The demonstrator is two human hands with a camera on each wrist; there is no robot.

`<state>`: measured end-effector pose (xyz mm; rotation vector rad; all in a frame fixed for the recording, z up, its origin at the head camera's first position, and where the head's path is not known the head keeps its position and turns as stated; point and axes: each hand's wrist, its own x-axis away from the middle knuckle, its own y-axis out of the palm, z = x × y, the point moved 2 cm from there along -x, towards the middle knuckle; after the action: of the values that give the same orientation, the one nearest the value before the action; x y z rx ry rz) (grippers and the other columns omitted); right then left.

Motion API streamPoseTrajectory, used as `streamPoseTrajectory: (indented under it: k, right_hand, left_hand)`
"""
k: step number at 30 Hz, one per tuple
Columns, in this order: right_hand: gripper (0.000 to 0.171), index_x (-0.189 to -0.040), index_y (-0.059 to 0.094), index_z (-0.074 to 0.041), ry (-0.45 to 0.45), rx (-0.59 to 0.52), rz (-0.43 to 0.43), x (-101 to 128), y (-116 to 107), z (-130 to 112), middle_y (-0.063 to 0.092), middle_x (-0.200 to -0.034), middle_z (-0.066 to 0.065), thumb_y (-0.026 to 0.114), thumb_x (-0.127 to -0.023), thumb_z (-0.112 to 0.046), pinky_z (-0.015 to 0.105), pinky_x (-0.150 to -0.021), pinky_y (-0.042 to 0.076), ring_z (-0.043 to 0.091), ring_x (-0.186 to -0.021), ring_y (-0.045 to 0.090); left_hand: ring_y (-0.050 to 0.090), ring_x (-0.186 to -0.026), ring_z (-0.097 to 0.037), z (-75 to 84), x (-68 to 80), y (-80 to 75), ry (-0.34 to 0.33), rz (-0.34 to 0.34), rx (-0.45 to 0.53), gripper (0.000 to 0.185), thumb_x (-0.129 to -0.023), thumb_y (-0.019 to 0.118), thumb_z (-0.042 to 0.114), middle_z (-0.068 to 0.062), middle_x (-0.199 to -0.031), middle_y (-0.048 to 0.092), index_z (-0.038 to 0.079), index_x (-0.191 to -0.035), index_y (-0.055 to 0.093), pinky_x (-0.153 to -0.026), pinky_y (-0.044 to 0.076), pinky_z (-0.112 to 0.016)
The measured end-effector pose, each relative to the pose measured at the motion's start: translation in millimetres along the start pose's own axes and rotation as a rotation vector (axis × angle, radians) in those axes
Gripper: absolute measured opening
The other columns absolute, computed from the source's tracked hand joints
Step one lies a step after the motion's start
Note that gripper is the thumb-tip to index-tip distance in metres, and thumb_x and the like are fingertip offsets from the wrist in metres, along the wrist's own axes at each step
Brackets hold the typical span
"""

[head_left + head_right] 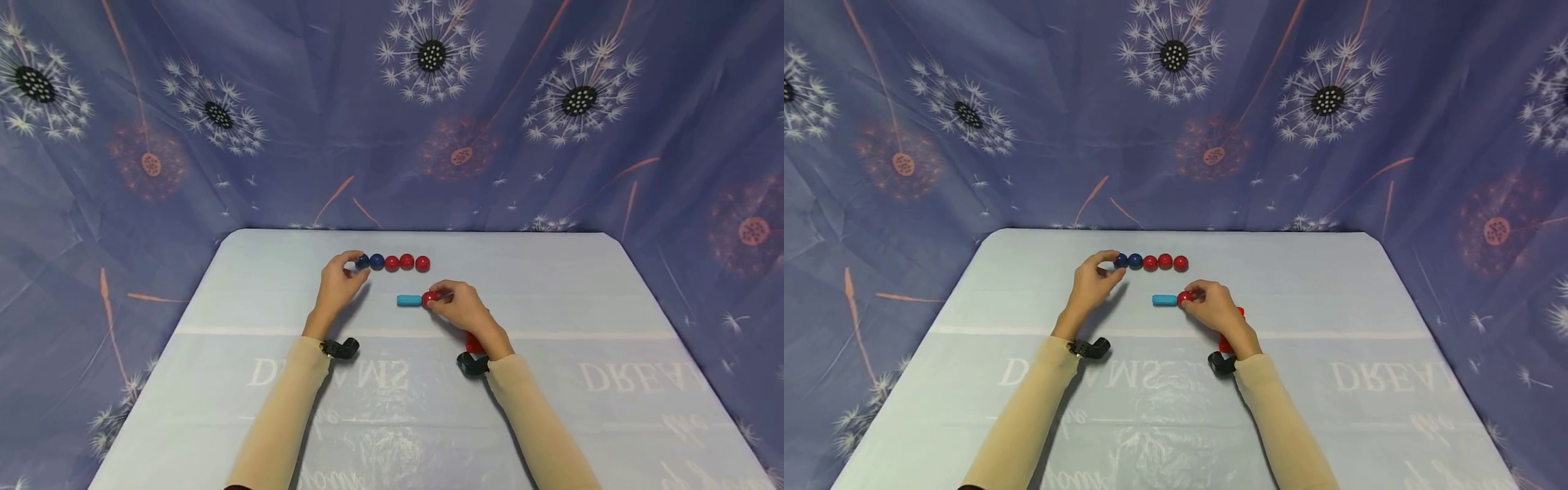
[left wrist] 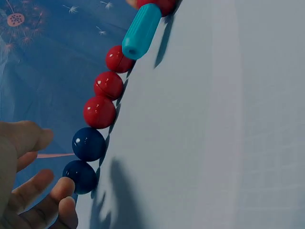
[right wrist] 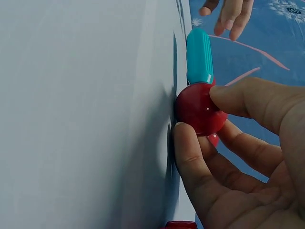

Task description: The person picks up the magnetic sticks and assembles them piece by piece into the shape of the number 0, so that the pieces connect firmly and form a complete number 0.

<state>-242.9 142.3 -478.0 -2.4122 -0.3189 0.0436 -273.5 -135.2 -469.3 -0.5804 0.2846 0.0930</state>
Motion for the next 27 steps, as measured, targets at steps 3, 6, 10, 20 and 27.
streamPoseTrajectory:
  k: [3, 6, 10, 20, 27]
  right_hand:
    - [0.031, -0.113, 0.067, -0.014, -0.007, 0.003, 0.006, -0.8, -0.8, 0.2, 0.069, -0.100, 0.002, 0.073, -0.086, -0.028, 0.036, -0.081, 0.053, 0.018, -0.090, 0.064]
    - [0.030, -0.112, 0.068, -0.014, -0.006, 0.003, 0.006, -0.2, -0.5, 0.8, 0.069, -0.099, 0.001, 0.073, -0.086, -0.028, 0.035, -0.079, 0.053, 0.017, -0.089, 0.064]
    - [0.030, -0.112, 0.068, -0.015, -0.009, 0.009, 0.007, 0.0, 0.2, 1.3, 0.069, -0.099, 0.001, 0.073, -0.086, -0.029, 0.034, -0.078, 0.053, 0.016, -0.088, 0.063]
    - [0.031, -0.111, 0.068, -0.013, -0.024, -0.005, 0.013, -1.0, 1.0, -0.4, 0.070, -0.099, 0.002, 0.074, -0.085, -0.027, 0.033, -0.077, 0.053, 0.017, -0.087, 0.064]
    - [0.030, -0.112, 0.068, -0.012, -0.025, -0.006, 0.022, 0.2, 0.5, 0.8, 0.070, -0.099, 0.003, 0.074, -0.085, -0.025, 0.033, -0.076, 0.053, 0.016, -0.086, 0.064]
  left_hand:
    - [0.062, -0.073, -0.023, -1.9, -5.3, -1.9, -0.006, 0.018, -0.012, 0.043, -0.085, 0.072, 0.019, -0.017, -0.120, 0.062, 0.007, -0.125, 0.062, -0.062, 0.050, -0.030]
    - [0.061, -0.072, -0.024, -4.2, -9.8, -1.1, -0.011, 0.013, -0.059, 0.047, -0.084, 0.072, 0.020, -0.019, -0.121, 0.060, 0.008, -0.128, 0.060, -0.067, 0.049, -0.034]
    - [0.061, -0.085, -0.029, -9.1, -14.4, 1.7, -0.019, -0.015, -0.146, 0.053, -0.083, 0.073, 0.021, -0.020, -0.122, 0.059, 0.010, -0.132, 0.056, -0.079, 0.048, -0.042]
    - [0.059, -0.111, -0.034, -21.8, -19.4, 7.4, -0.066, -0.031, -0.158, 0.045, -0.085, 0.072, 0.019, -0.017, -0.113, 0.066, 0.010, -0.127, 0.061, -0.097, 0.044, -0.048]
    - [0.062, -0.109, -0.033, -22.2, -18.7, 11.2, -0.088, -0.016, -0.121, 0.037, -0.086, 0.071, 0.020, -0.017, -0.109, 0.068, 0.008, -0.121, 0.065, -0.096, 0.045, -0.047]
